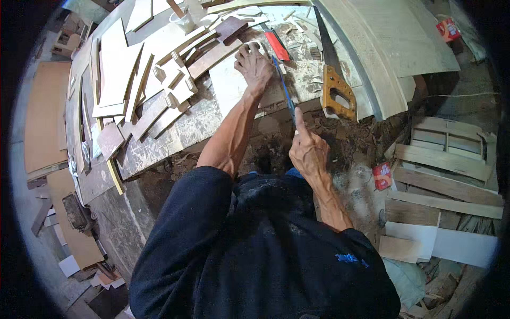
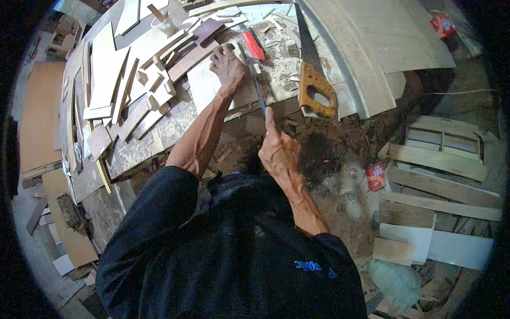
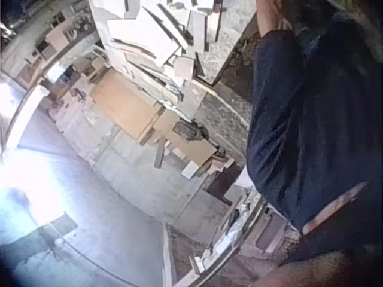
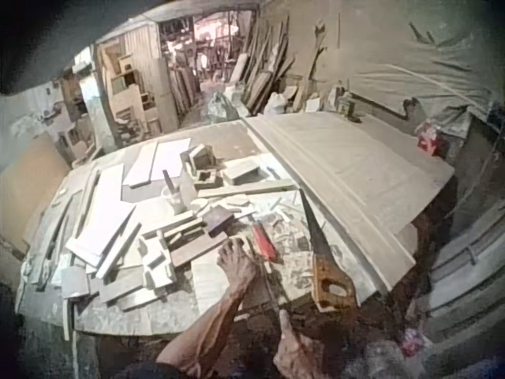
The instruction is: The person is using a hand saw to cut a small piece of wood on a workbench.
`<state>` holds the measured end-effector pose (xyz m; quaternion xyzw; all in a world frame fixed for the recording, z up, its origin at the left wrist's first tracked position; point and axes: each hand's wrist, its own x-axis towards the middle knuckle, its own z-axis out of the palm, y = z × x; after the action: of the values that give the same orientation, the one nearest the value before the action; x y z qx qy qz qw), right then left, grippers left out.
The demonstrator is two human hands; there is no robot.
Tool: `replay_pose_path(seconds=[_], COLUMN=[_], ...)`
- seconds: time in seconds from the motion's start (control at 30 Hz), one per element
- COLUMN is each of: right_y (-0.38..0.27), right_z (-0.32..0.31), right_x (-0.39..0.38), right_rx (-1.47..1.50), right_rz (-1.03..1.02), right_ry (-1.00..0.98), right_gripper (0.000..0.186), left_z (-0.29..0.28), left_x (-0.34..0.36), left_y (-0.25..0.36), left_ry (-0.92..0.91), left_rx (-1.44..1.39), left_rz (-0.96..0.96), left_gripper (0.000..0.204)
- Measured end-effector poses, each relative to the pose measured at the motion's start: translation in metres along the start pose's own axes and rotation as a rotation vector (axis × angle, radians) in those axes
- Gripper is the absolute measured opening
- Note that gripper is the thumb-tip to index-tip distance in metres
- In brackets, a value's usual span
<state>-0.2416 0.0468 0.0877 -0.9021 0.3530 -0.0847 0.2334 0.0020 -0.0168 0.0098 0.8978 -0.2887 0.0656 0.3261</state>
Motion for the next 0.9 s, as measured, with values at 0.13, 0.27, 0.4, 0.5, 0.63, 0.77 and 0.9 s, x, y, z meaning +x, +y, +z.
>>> replay_pose_path(seconds=[0.13, 0.27, 0.4, 0.5, 0.63, 0.77, 0.9], right_y=[-0.014, -0.007, -0.008, -0.010, -0.011, -0.011, -0.007], right_z=[-0.005, -0.001, -0.003, -0.003, -0.001, -0.002, 0.001], right_x=[0.002, 0.001, 0.002, 0.000, -0.001, 0.002, 0.007], right_rx=[-0.028, 0.077, 0.056, 0.056, 0.098, 0.041, 0.132], right_rz=[0.107, 0.070, 0.112, 0.095, 0.067, 0.042, -0.017], right_ry=[-0.055, 0.030, -0.021, -0.007, 0.066, 0.081, 0.165], right_gripper=[0.059, 0.058, 0.059, 0.060, 0.061, 0.062, 0.060], left_z=[-0.001, -0.021, -0.042, -0.035, -0.040, -0.036, -0.044], left_x=[0.003, -0.016, -0.044, -0.047, -0.038, -0.023, -0.019], left_y=[-0.006, -0.016, -0.020, -0.028, -0.033, -0.042, -0.038], left_ry=[0.008, 0.005, -0.085, -0.101, -0.154, -0.249, -0.273], left_rx=[0.020, -0.129, -0.087, -0.061, -0.152, -0.221, -0.232], left_rz=[0.020, 0.170, 0.465, 0.545, 0.579, 0.592, 0.543], left_gripper=[0.051, 0.045, 0.039, 0.047, 0.035, 0.035, 0.031])
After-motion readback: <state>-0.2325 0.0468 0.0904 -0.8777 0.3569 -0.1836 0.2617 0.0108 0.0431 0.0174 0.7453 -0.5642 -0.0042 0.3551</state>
